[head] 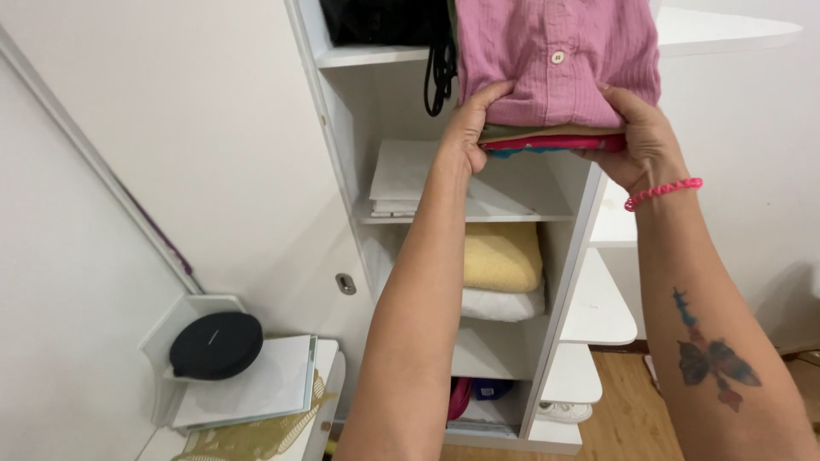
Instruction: The person retrieves folded clothes from a white closet shelf and places them on a bed. They then fold a beige t-shirt and a pink shirt on a pillow, smoothing the fabric and arranging the folded items.
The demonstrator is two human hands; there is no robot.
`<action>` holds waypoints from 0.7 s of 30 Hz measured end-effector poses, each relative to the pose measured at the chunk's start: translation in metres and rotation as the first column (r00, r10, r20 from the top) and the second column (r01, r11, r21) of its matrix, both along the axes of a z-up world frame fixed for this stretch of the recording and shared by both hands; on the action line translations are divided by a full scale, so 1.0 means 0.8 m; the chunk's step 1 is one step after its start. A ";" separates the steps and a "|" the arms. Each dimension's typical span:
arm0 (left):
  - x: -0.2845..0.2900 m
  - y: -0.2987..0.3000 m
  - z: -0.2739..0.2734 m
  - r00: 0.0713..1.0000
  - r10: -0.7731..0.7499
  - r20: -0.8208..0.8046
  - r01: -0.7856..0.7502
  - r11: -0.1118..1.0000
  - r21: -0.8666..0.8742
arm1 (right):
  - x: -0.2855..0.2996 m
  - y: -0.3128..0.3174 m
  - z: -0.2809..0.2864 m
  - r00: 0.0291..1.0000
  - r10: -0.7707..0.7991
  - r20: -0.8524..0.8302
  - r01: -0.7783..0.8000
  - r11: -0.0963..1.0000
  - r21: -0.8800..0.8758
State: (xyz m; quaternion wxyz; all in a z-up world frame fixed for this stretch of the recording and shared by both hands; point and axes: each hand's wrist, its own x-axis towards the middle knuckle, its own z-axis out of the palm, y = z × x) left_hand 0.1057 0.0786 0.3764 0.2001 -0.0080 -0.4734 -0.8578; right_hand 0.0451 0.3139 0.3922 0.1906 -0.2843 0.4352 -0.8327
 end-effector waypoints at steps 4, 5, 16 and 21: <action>0.040 0.015 -0.005 0.998 0.045 -0.042 -0.048 0.995 -0.085 | 0.056 0.022 0.009 0.988 -0.015 -0.151 0.019 1.000 0.019; 0.049 0.021 -0.005 0.999 0.026 -0.024 -0.028 0.997 -0.076 | 0.067 0.027 0.009 0.976 -0.015 -0.218 0.010 1.000 -0.026; 0.156 0.094 -0.033 0.962 0.270 -0.044 -0.273 0.959 -0.074 | 0.103 0.072 -0.021 0.909 0.087 -0.408 -0.164 0.974 -0.157; 0.234 0.132 -0.068 0.930 0.351 -0.107 -0.348 0.936 0.048 | 0.134 0.089 -0.044 0.859 0.262 -0.440 -0.372 0.909 -0.186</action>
